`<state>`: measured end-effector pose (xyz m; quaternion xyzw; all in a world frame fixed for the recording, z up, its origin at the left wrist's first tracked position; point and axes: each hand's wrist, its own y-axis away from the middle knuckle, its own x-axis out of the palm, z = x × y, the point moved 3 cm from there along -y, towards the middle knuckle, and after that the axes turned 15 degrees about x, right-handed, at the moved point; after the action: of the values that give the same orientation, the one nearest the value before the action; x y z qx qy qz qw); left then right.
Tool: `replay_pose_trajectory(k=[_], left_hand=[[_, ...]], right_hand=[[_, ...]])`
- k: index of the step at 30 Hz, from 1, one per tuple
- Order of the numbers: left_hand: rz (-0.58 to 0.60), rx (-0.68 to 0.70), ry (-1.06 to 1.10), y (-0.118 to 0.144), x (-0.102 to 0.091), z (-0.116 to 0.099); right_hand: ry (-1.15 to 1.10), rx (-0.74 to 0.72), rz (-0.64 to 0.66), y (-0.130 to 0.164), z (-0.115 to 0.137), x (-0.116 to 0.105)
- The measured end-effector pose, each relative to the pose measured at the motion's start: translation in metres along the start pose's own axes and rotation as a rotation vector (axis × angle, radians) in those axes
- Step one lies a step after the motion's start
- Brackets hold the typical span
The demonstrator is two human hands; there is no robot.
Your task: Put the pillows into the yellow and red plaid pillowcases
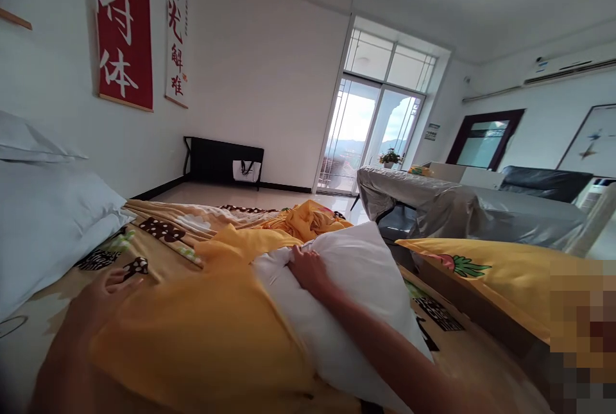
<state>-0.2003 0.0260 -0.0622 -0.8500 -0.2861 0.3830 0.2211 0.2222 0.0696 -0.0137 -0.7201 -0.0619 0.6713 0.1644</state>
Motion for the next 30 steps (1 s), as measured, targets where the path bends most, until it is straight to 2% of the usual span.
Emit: replay_pose_trajectory(k=[2,3,6,8,10,11,13,16,19,21,23,25,28,30], left_hand=[[-0.024,0.102,0.066,0.0,-0.006,-0.036],[-0.079,0.198,0.11,0.002,-0.009,-0.06],[-0.195,0.628,0.253,0.021,-0.004,-0.142],[-0.092,0.87,0.256,0.039,0.013,-0.186],[0.058,0.977,0.186,0.055,0.035,-0.213],[0.104,0.988,0.152,0.06,0.044,-0.22],[0.111,0.973,0.117,0.065,0.056,-0.225],[0.054,1.012,0.133,0.069,0.055,-0.226],[0.012,1.108,0.214,0.072,0.043,-0.229],[-0.01,1.134,0.274,0.073,0.036,-0.231],[-0.041,1.148,0.314,0.075,0.032,-0.233],[-0.083,1.181,0.343,0.077,0.03,-0.235],[-0.152,1.257,0.364,0.084,0.028,-0.241],[-0.174,1.307,0.359,0.09,0.026,-0.247]], right_hand=[[0.011,-0.026,-0.034,0.022,0.007,-0.006],[0.016,-0.055,-0.062,0.034,0.012,-0.009],[0.03,-0.207,-0.197,0.072,0.025,-0.015],[0.017,-0.318,-0.31,0.095,0.03,-0.021],[-0.02,-0.396,-0.412,0.115,0.031,-0.03],[-0.044,-0.421,-0.459,0.124,0.032,-0.034],[-0.092,-0.454,-0.531,0.14,0.033,-0.042],[-0.147,-0.482,-0.563,0.158,0.035,-0.05],[-0.172,-0.527,-0.498,0.169,0.034,-0.061],[-0.166,-0.563,-0.35,0.169,0.028,-0.075],[-0.186,-0.574,-0.14,0.158,0.018,-0.097],[-0.239,-0.528,-0.052,0.134,0.003,-0.126],[-0.214,-0.307,-0.254,0.079,-0.022,-0.164],[-0.159,-0.213,-0.238,0.042,-0.032,-0.167]])
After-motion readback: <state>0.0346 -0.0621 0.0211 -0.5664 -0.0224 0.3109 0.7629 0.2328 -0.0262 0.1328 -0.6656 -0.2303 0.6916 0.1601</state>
